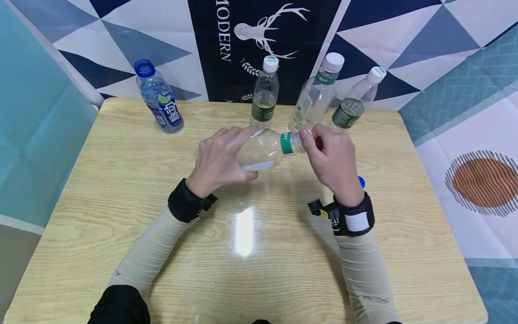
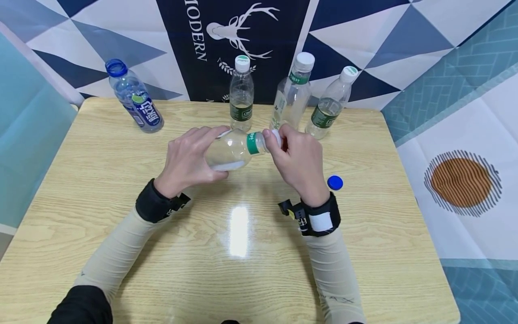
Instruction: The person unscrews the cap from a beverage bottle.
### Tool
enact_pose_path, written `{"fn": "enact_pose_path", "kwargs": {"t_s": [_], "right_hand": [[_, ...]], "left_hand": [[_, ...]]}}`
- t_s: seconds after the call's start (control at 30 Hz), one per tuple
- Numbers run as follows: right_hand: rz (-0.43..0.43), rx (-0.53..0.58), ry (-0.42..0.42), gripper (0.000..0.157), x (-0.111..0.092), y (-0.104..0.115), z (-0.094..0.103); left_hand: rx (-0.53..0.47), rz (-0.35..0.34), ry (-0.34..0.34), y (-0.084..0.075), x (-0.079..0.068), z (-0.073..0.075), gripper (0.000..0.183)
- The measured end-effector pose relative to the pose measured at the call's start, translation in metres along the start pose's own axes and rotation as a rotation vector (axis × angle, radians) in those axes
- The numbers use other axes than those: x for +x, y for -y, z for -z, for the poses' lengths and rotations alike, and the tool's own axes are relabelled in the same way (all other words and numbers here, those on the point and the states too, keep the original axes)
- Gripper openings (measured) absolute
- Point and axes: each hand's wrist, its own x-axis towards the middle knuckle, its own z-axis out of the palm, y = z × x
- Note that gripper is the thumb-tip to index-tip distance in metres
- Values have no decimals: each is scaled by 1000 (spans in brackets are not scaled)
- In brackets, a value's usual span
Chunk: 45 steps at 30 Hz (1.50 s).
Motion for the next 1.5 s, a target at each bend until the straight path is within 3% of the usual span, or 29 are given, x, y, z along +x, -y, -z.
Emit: {"fn": "enact_pose_path", "kwargs": {"t_s": [0.33, 0.6, 0.77, 1.03, 1.5], "right_hand": [[27, 37, -74, 60, 0, 0, -3], [6, 58, -147, 89, 1, 1, -4], [-76, 65, -119, 93, 1, 2, -4], [-157, 52, -36, 86, 1, 2, -3], [-77, 96, -59, 64, 2, 3, -3]], "left_hand": [[-15, 3, -21, 0, -1, 0, 95], [10, -9, -44, 0, -1, 0, 98], [52, -20, -46, -1, -1, 1, 96], [151, -51, -79, -1, -2, -1, 93], [116, -34, -80, 0, -1, -1, 93]]}}
